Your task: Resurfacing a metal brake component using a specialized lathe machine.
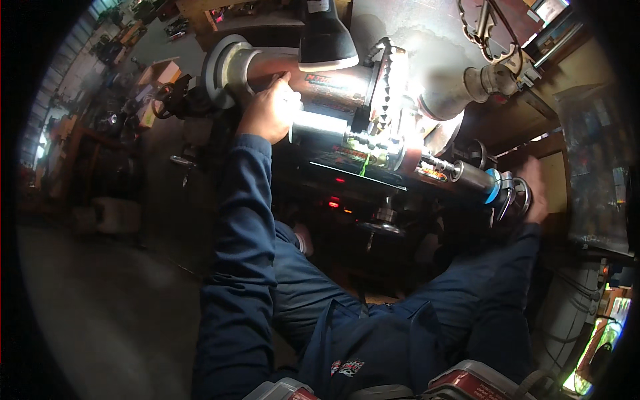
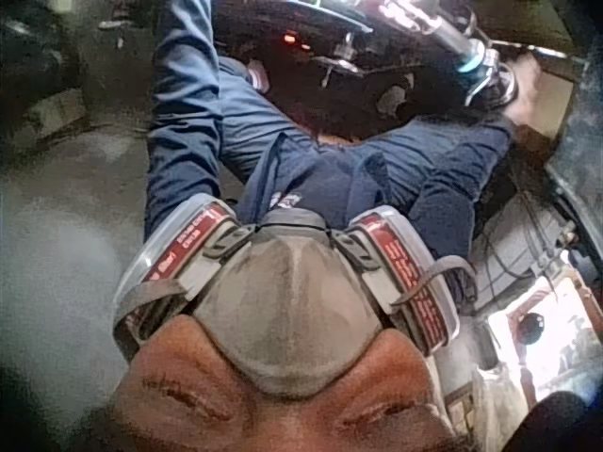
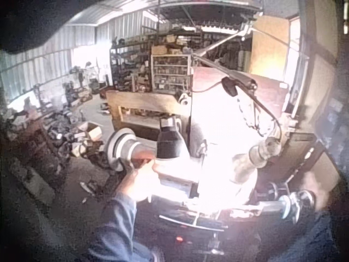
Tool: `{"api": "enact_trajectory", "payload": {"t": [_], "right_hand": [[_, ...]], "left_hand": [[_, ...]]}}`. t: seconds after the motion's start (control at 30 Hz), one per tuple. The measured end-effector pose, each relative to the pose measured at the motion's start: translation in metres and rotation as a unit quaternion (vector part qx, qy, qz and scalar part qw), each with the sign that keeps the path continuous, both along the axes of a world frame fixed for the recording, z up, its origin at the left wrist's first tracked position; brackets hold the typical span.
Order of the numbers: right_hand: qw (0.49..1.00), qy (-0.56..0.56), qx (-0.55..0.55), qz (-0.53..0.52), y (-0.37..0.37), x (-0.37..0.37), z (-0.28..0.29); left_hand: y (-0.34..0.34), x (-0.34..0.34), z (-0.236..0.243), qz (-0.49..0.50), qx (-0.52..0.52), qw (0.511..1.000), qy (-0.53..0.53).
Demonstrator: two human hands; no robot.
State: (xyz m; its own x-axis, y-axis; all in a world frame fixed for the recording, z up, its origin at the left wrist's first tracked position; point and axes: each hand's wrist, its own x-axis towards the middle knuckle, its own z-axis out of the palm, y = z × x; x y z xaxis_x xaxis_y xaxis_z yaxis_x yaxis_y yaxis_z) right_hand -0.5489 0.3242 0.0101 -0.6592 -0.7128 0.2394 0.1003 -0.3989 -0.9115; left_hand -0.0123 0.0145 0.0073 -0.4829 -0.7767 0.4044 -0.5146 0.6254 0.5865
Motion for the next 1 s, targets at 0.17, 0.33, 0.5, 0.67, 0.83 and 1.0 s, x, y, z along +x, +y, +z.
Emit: {"api": "enact_trajectory", "payload": {"t": [0.17,0.33,0.5,0.67,0.83,1.0], "right_hand": [[0.99,-0.053,-0.008,0.128,-0.001,0.005,0.009],[0.972,0.081,0.058,0.215,-0.01,0.01,0.0],[0.993,0.002,-0.008,0.121,-0.002,-0.034,-0.007],[0.975,-0.007,0.019,0.219,-0.01,-0.003,0.007],[0.964,0.108,0.092,0.225,-0.017,-0.001,0.0],[0.993,0.022,0.007,0.116,-0.002,-0.033,0.009]], "left_hand": [[0.005,-0.003,0.009,0.033,0.013,0.999,-0.011],[-0.001,-0.006,0.003,0.05,0.033,0.998,-0.005],[-0.005,-0.004,-0.003,0.067,-0.005,0.998,0.004],[-0.003,-0.005,-0.001,0.058,0.013,0.998,0.03],[0.0,-0.008,0.007,0.08,0.042,0.996,-0.008],[-0.002,-0.007,0.001,0.1,0.042,0.994,-0.023]]}}
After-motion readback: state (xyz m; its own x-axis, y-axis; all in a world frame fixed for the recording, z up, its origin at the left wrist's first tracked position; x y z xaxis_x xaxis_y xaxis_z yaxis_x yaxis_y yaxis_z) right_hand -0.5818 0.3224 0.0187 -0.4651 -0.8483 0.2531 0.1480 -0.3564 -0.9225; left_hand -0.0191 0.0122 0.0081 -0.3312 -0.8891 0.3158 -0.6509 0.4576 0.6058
